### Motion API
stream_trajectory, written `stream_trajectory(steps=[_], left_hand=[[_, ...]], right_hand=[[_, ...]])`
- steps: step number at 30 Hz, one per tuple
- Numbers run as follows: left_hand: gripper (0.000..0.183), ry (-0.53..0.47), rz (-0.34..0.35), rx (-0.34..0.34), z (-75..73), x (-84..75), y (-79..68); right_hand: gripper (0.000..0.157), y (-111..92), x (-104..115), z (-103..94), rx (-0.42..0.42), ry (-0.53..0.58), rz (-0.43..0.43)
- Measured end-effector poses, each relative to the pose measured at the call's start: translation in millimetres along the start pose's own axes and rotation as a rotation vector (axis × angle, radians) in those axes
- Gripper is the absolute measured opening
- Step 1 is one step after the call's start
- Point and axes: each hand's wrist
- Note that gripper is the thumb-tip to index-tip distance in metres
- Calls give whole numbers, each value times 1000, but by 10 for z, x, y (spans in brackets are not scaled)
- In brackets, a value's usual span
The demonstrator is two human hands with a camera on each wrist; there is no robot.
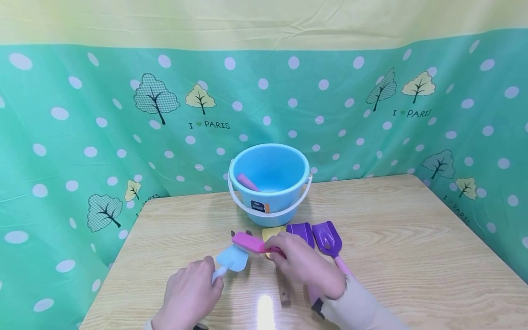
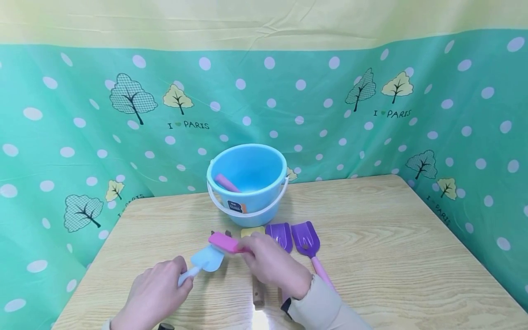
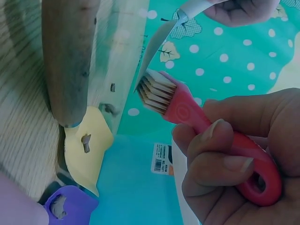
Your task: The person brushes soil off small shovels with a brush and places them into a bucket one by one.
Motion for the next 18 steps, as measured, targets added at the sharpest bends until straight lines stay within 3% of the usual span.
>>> stream_trajectory(steps=[9, 18], left_hand=[[23, 2, -2, 5, 3, -3, -3], [21, -9, -14, 21, 14, -14, 18]], right_hand=[[19, -20, -16, -109, -64, -9, 0], [19, -21, 112, -45, 18, 35, -69]])
Point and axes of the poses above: each hand's wrist, its own y-axis towards the middle knuckle, its own z-axis out of the palm, x = y × z, and after that the axes turned 15 degrees about -z, right-handed
